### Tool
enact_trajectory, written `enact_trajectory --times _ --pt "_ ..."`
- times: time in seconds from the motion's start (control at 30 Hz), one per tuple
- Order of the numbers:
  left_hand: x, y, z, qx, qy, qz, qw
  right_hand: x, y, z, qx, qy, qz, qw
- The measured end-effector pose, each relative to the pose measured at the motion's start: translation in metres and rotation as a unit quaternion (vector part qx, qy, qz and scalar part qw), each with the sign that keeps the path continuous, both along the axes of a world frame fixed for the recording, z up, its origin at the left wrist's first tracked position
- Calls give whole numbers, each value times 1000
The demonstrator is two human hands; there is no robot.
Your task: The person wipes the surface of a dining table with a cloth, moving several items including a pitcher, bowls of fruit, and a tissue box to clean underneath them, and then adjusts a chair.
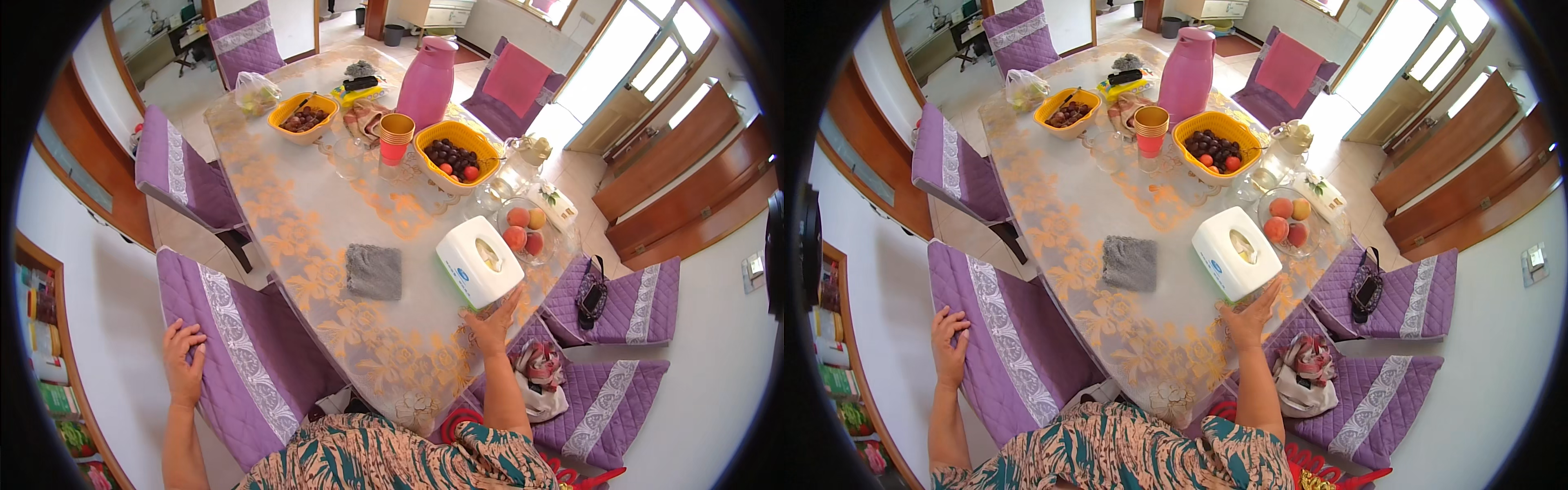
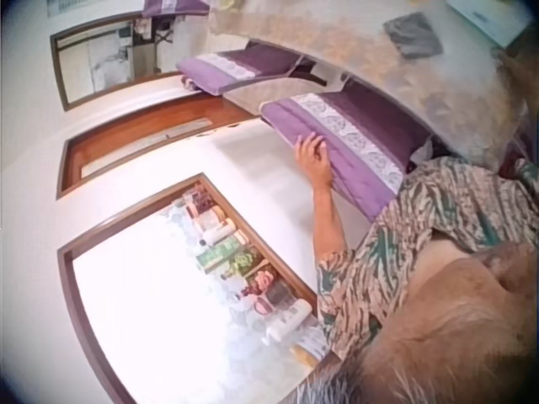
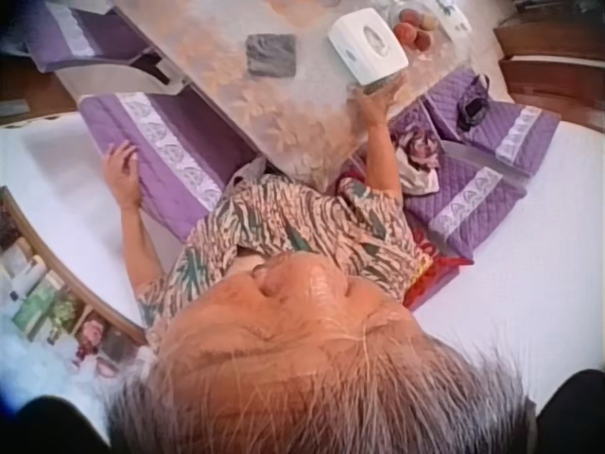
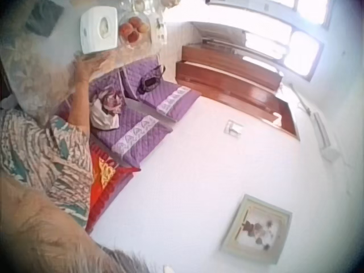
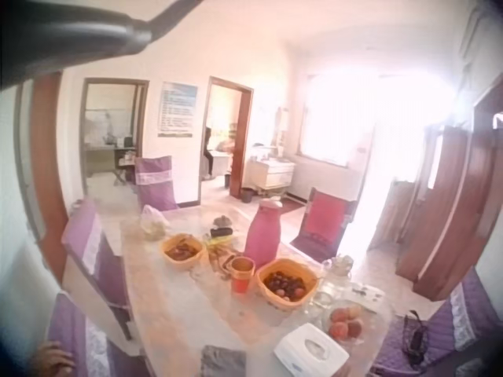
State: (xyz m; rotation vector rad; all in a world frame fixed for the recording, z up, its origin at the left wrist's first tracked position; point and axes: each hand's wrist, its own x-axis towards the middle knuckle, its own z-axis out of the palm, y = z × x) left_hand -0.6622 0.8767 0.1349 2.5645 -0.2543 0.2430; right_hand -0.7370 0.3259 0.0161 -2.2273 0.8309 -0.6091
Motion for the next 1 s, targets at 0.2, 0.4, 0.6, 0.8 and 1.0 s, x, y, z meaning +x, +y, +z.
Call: enact_trajectory --times 0.2,0.4,0.6,0.8,1.0 --pt "-1 1 2 7 -4 3 1000 -35 92 -2 -146 -39 118 981" --pt "1 0 0 8 2 1 1000 61 164 11 -175 13 272 946" --pt "2 0 1 7 8 12 1000 135 164 -35 -285 75 238 925" --pt "1 -5 4 -1 11 24 1000 193 98 -48 -236 109 100 961" --pt "3 -6 9 20 17 20 999 247 74 -55 -210 173 7 962"
